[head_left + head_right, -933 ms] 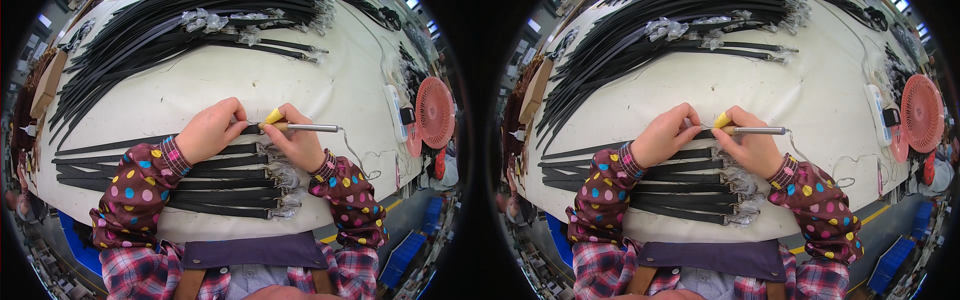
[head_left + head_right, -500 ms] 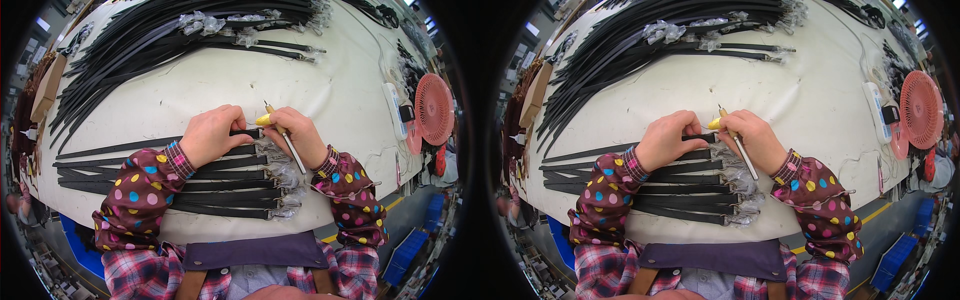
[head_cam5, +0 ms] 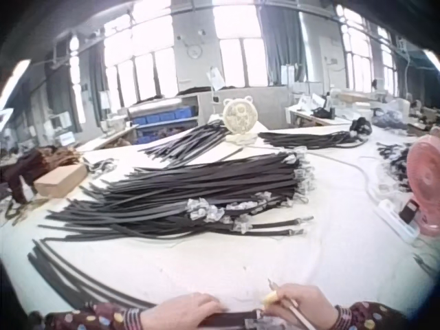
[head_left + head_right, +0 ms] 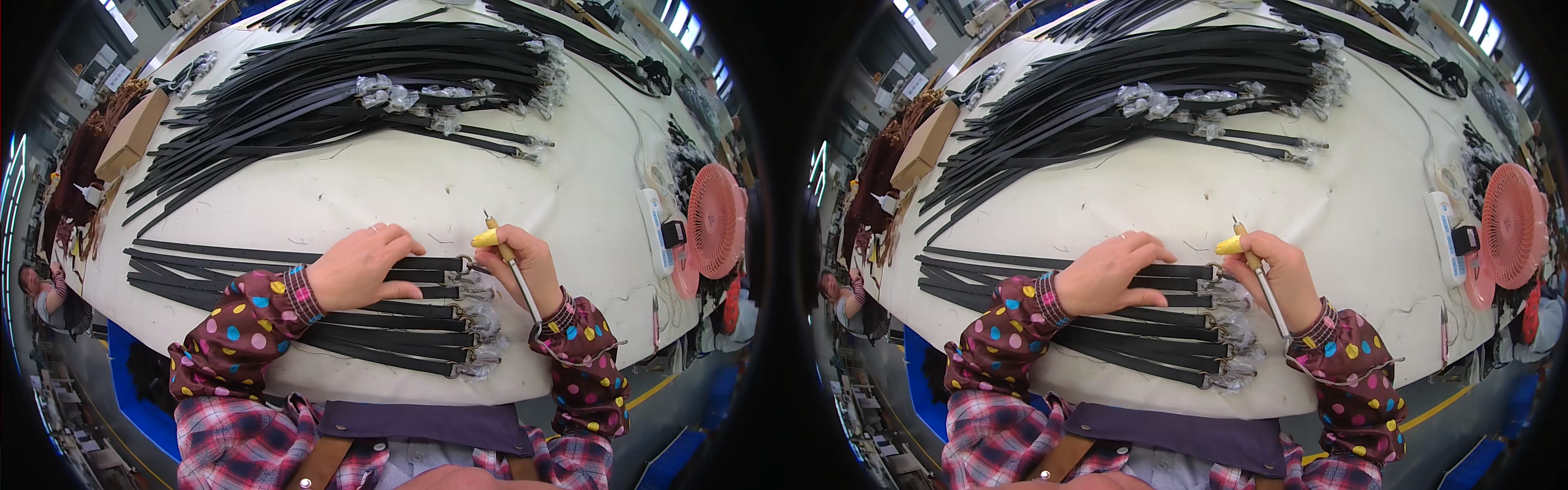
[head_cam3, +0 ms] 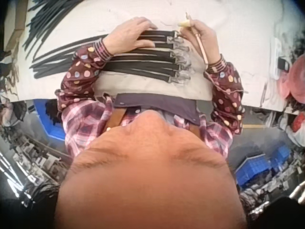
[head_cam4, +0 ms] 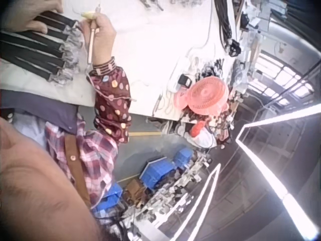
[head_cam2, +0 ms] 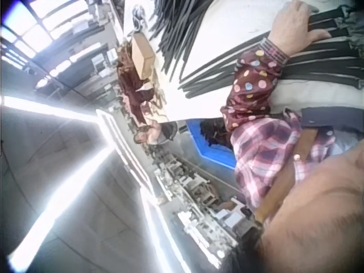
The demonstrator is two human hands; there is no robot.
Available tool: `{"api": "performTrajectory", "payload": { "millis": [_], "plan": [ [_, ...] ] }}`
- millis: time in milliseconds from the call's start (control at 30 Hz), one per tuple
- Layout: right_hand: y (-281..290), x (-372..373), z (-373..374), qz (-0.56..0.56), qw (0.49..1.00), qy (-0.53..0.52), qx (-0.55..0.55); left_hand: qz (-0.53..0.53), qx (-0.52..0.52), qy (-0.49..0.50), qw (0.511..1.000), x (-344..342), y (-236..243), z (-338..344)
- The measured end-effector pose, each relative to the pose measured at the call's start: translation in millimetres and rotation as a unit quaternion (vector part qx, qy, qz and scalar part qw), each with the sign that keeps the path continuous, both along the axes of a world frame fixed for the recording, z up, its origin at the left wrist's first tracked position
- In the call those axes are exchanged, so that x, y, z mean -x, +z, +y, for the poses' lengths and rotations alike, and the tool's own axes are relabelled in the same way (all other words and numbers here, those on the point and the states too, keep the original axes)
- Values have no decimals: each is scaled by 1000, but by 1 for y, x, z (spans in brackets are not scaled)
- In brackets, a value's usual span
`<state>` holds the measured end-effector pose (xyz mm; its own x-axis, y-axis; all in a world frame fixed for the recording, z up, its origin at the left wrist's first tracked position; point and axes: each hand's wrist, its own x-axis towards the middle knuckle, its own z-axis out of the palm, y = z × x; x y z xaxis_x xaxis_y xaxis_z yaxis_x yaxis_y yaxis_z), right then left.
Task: The person uses a soldering iron to apply heat to the ends of black straps, likely to seal or finish them. They handle each strap individually, applying the tool to the tip and then placing the finished strap on the table.
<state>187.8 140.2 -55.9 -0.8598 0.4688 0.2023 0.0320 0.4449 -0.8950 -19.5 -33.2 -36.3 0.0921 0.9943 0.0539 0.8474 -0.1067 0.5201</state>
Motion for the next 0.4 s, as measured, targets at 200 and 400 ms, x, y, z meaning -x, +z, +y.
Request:
{"api": "performTrajectory", "payload": {
  "millis": [200,400],
  "plan": [
    [-4,-4,-2,-43,997,50,-52,64,40,-39,996,-25,11,-49],
    [-4,-5,2,-29,996,21,-84,11,130,-68,989,-14,16,-39]
  ]
}}
